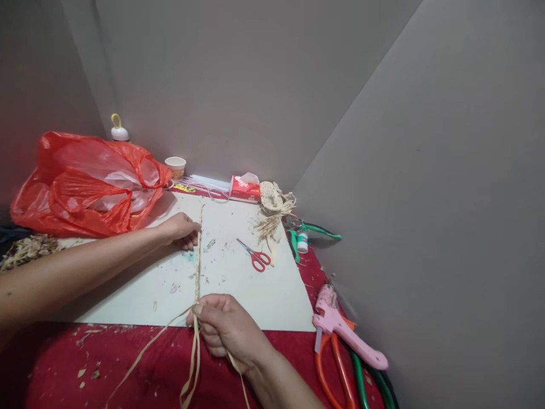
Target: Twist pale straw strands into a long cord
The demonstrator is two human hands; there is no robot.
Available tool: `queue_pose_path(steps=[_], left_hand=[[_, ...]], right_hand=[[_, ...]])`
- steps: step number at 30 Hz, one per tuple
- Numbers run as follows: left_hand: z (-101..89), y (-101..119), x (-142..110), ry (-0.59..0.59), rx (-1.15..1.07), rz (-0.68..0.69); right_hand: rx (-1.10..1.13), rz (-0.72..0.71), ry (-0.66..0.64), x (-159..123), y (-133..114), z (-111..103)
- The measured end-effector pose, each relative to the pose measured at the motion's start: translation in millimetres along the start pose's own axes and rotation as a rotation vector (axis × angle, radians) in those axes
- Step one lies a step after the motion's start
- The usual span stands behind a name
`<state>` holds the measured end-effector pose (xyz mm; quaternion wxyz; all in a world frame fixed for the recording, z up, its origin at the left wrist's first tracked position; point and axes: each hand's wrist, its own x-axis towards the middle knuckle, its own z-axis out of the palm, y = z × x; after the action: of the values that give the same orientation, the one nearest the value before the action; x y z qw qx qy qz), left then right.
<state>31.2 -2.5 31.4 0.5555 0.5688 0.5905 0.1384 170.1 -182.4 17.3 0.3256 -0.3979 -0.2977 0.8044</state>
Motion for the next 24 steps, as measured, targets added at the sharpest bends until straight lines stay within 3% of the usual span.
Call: queue_pose_path(steps=[4,10,12,17,24], left_hand=[[1.4,-13,-30,-0.074,-0.018,-0.009],[14.9,-46,-92,-0.619,-0.266,-0.099],[18.0,-52,-103,-0.688,-0.349,-0.082],[20.6,-61,-104,-0.648,-0.428,-0.075],[17.5,-65,-100,-0.586,-0.246,0.061]], right_hand=[[0.0,-0.003,-0.007,0,2,-3],[-0.024,0.011,0.01,1,2,0],[-0.036,0.016,0.014,1,2,2],[-0.069,0.018,0.037,2,4,2],[-0.135,0.013,0.042,3,7,0]])
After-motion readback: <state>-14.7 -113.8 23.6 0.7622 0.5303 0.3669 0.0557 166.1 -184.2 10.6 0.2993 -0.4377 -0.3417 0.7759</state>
